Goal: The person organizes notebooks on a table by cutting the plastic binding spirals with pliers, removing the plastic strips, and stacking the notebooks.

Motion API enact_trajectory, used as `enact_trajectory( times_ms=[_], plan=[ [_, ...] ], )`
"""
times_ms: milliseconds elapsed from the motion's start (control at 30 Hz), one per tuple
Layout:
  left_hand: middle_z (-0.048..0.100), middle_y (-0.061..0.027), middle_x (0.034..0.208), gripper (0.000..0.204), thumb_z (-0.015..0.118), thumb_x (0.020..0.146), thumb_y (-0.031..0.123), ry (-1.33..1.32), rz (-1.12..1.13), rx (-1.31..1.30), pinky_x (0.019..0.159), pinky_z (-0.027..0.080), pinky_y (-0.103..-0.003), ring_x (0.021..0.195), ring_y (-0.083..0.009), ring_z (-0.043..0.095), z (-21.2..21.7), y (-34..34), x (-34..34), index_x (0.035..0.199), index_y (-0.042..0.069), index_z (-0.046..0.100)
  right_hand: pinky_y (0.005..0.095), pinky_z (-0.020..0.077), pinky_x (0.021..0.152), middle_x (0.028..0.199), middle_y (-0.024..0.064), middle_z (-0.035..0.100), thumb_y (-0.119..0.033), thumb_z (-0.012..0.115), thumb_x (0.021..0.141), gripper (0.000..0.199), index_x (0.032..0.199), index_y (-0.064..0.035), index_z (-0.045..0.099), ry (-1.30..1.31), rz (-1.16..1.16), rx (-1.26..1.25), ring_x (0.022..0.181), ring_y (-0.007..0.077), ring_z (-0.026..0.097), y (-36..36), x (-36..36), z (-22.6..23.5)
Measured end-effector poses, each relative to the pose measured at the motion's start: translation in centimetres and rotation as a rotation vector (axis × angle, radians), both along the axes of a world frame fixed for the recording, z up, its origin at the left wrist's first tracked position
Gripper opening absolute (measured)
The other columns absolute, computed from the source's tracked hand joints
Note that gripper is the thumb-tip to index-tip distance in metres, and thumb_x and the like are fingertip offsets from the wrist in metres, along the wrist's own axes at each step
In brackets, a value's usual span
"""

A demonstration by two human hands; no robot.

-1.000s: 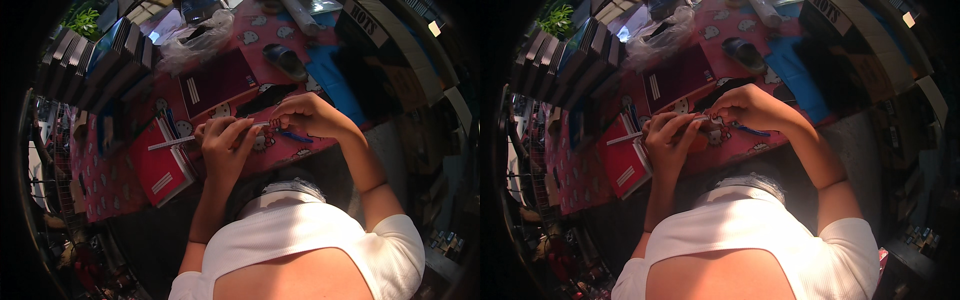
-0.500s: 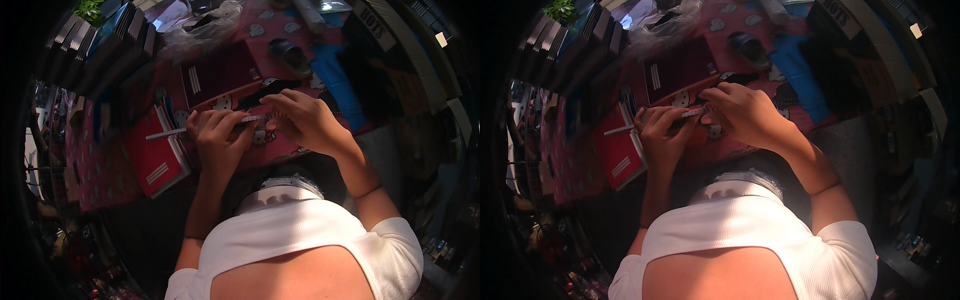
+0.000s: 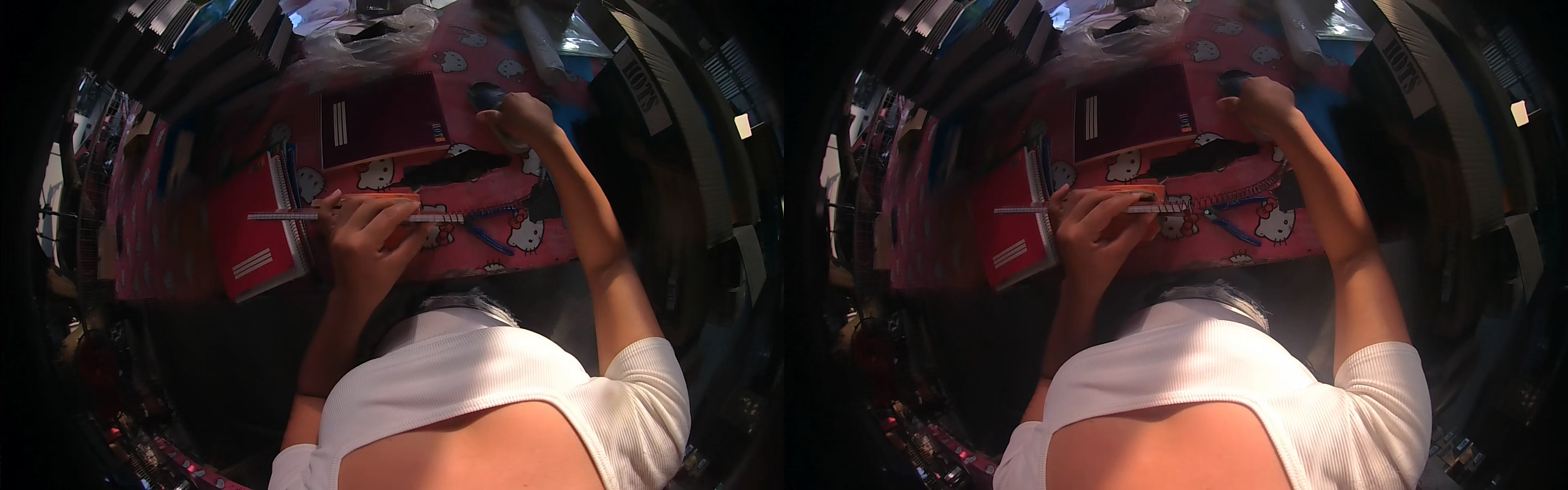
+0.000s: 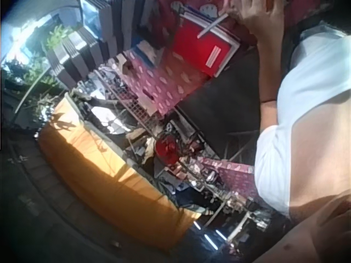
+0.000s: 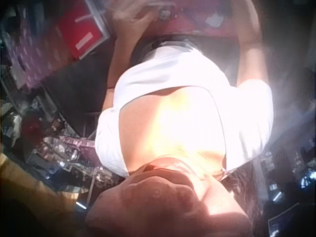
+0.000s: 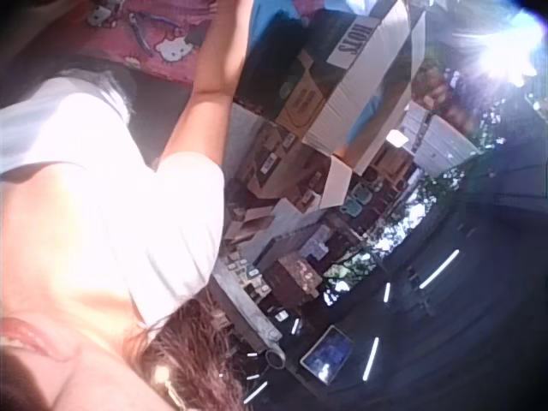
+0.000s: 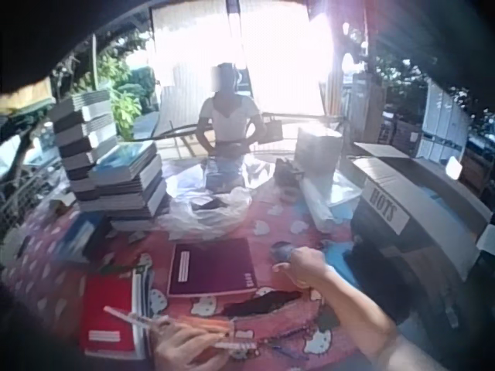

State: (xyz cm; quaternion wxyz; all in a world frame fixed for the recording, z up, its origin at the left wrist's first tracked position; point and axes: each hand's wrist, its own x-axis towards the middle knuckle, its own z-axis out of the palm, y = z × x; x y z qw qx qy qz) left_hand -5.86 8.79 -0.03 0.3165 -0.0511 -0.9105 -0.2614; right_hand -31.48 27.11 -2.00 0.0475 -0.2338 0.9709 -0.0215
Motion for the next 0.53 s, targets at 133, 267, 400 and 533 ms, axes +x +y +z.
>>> enact_trajectory(
  times_ms=[133,267,400,533],
  plan=[
    [0.066,0.004,0.083,0.034,0.084,0.065,0.026,0.024,0.067,0.069,0.096,0.031,-0.043,0.087,-0.0164,0.061,0.2,0.8,-1.0,0.091,0.014,0.066,0.0416,0.0535,0.078,0.094,0.0238,0.067,-0.054,0.065,0.08,0.062,0.106,0.002,0.062,0.151,-0.078,0.037,0.093,0.0346,0.066,2.7,-3.3,-8.0],
    [0.063,0.0033,0.076,0.035,0.086,0.06,0.028,0.088,0.096,0.07,0.095,0.033,-0.042,0.083,-0.016,0.061,-0.6,0.0,0.0,0.082,0.014,0.063,0.0355,0.0504,0.087,0.106,0.0157,0.064,-0.025,0.072,0.079,0.044,0.109,0.0027,0.056,-0.608,0.261,-1.134,0.099,0.0249,0.063,1.1,1.4,-4.7],
    [0.063,0.0029,0.075,0.033,0.087,0.059,0.027,0.041,0.072,0.087,0.094,0.033,-0.041,0.081,-0.0154,0.061,-0.5,0.3,-0.9,0.077,0.015,0.063,0.0309,0.0497,0.086,0.106,0.0094,0.063,-0.007,0.07,0.077,0.039,0.112,0.001,0.055,-0.59,0.376,-0.947,0.095,0.0155,0.06,3.5,4.6,-6.8],
    [0.063,0.0022,0.074,0.034,0.088,0.056,0.027,0.057,0.097,0.089,0.095,0.034,-0.041,0.081,-0.0154,0.062,-0.1,0.1,-1.3,0.076,0.015,0.064,0.0471,0.0517,0.09,0.121,0.0146,0.061,-0.002,0.071,0.075,0.054,0.126,-0.0051,0.051,-1.235,0.495,-1.528,0.111,0.0388,0.059,2.8,4.5,-2.9]
  ],
)
